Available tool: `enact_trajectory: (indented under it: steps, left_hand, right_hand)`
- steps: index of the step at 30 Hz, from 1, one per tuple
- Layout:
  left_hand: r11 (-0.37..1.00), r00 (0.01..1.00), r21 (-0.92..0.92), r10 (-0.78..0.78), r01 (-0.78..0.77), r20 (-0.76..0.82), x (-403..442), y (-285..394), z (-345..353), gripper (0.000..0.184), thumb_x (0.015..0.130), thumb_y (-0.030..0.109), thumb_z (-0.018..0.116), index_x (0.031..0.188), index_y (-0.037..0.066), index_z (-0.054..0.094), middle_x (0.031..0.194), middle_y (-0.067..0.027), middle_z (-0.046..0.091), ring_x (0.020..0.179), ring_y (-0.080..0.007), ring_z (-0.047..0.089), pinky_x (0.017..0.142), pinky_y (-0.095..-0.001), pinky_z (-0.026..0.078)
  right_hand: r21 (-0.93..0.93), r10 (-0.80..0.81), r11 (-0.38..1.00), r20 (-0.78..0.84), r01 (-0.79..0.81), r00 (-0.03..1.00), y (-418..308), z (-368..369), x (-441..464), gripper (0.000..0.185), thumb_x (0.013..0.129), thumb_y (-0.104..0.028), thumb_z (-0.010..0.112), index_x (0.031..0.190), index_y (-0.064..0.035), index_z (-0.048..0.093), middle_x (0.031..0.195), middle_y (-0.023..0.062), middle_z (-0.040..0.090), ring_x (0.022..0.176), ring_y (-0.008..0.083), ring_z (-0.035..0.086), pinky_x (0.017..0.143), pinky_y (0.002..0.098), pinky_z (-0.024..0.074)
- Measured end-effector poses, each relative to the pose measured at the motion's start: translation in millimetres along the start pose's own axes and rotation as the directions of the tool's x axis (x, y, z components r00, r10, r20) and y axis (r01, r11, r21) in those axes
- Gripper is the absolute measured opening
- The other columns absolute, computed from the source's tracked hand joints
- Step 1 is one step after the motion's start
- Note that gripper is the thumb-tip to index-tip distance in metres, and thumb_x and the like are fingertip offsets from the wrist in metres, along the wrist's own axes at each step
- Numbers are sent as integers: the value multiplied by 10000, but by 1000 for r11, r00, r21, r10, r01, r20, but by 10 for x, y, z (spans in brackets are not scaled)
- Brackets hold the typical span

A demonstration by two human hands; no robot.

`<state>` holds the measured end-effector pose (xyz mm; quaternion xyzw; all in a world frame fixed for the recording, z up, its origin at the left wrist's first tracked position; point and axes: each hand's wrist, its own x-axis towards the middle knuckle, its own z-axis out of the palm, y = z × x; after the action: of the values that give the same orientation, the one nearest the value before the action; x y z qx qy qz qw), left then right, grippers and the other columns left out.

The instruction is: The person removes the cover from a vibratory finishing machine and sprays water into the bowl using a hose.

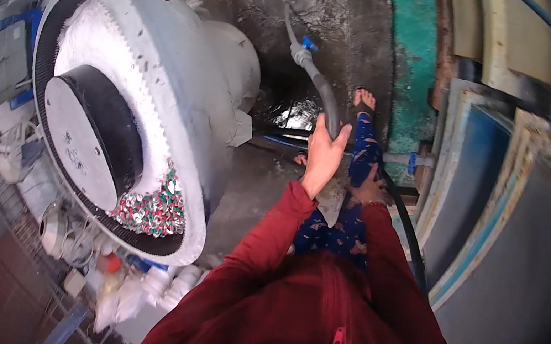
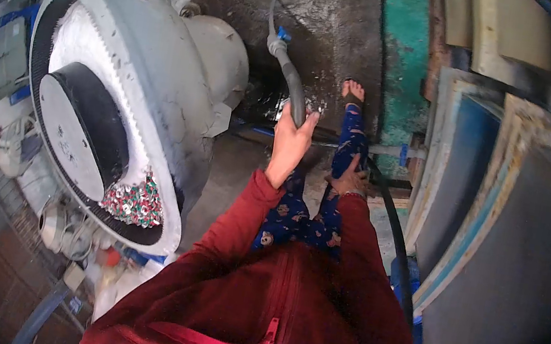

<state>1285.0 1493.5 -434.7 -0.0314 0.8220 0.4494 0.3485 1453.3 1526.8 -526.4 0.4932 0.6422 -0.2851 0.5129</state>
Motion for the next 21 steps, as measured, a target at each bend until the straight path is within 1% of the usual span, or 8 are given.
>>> enact_trajectory:
  steps: [2,3,4,7,10,11,15,21]
  left_hand:
    - [993,992,-26,-112,111,-51,289,150,52,246,797,179,590,881,-5,451,668,-128,561,595,-215,560,563,-344,434]
    - [987,985,-46,-159,156,-73,453,204,88,243,798,178,588,875,-6,449,657,-122,556,576,-209,551,551,-342,430]
    - [999,979,-38,-27,20,-202,642,108,139,224,803,163,585,859,-2,444,624,-101,536,535,-179,521,514,-328,417]
    - [999,928,-30,14,-28,-373,953,185,187,195,806,128,583,867,3,447,615,-80,521,523,-156,507,497,-311,407]
    - [989,880,48,144,-137,-452,1159,255,173,197,803,131,590,858,5,448,604,-64,517,505,-145,492,482,-310,401]
    - [996,912,-38,54,-76,-408,1235,193,127,187,802,133,593,838,14,454,595,-47,507,493,-126,477,470,-300,393]
    - [976,925,-203,0,-84,-380,1420,194,25,185,833,122,562,832,85,381,509,48,366,343,-37,303,299,-209,227]
    - [970,882,-237,-61,-59,-468,1524,335,16,173,834,113,552,829,76,384,507,37,362,344,-48,298,303,-219,240]
  right_hand:
    - [42,-32,999,18,31,999,50,26,248,1077,604,-514,677,1374,-165,10,1326,247,255,1158,447,339,903,495,357]
    - [42,-81,995,-91,86,993,82,53,303,1052,593,-463,706,1369,-169,59,1272,247,313,1099,443,405,855,482,401]
    - [39,-86,995,-111,91,990,80,62,344,1041,587,-446,713,1363,-163,80,1247,240,333,1090,441,411,851,482,404]
    - [44,-92,994,-172,101,981,71,-70,403,985,568,-396,731,1337,-146,170,1137,206,396,1061,418,435,838,481,412]
    - [70,-71,995,-58,75,996,34,-207,479,982,599,-384,731,1348,-146,143,1303,226,292,1159,409,361,885,496,380]
    - [73,-58,995,-72,63,996,7,-235,483,967,583,-372,739,1337,-167,170,1310,224,285,1161,405,362,877,502,384]
    - [90,-62,994,-42,66,997,-14,-375,530,984,550,-375,744,1333,-179,181,1310,217,287,1160,402,364,853,513,398]
    - [86,-62,994,-38,65,997,17,-434,597,988,533,-364,742,1323,-160,187,1224,206,339,1118,398,395,850,477,413]
